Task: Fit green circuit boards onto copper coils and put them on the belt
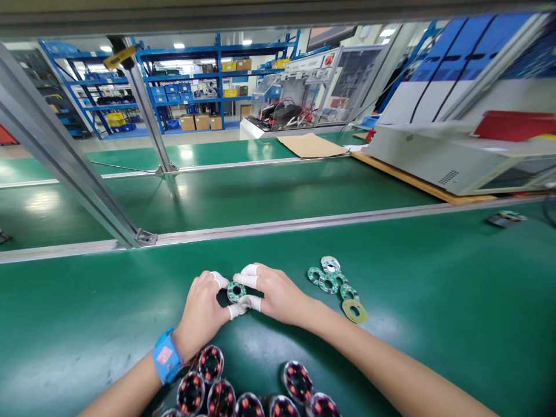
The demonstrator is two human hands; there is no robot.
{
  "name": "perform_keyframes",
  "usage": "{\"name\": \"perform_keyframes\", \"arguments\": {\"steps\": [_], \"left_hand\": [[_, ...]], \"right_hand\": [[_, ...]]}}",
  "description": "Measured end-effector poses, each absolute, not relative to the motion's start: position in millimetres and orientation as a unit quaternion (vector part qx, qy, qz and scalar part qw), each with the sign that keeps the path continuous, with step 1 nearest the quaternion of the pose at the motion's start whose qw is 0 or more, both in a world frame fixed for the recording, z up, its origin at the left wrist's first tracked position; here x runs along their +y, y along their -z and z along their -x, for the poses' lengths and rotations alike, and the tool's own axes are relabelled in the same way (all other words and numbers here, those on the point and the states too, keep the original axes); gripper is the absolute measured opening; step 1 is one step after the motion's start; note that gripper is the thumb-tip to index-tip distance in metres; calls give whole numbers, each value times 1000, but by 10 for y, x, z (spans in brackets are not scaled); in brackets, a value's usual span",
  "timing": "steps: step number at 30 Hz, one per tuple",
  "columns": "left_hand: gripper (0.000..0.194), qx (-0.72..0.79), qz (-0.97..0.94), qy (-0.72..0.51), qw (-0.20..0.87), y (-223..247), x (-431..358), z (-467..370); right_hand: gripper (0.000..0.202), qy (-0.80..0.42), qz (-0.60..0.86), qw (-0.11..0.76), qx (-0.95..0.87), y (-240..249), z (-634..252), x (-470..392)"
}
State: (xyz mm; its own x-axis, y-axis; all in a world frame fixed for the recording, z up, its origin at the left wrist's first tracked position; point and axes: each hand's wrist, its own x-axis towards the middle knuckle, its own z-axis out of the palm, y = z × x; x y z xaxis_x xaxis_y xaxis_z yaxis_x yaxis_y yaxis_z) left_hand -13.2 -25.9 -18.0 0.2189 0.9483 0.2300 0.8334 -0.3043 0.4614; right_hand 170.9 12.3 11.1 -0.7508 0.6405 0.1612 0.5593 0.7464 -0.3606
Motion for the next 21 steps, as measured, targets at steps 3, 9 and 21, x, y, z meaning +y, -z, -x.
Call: {"name": "perform_keyframes", "arguments": {"steps": [3, 9, 21], "left_hand": [[33, 575, -773, -242, 117, 186, -256, 133], [31, 573, -772, -249, 115, 200, -259, 128], [29, 574, -770, -254, 117, 203, -264, 124]], "right_hand": [[20, -129, 333, 115, -927, -141, -1698, 107], [15, -104, 341, 85, -930, -169, -1677, 92], [18, -144, 344, 105, -922, -113, -1688, 110]]}}
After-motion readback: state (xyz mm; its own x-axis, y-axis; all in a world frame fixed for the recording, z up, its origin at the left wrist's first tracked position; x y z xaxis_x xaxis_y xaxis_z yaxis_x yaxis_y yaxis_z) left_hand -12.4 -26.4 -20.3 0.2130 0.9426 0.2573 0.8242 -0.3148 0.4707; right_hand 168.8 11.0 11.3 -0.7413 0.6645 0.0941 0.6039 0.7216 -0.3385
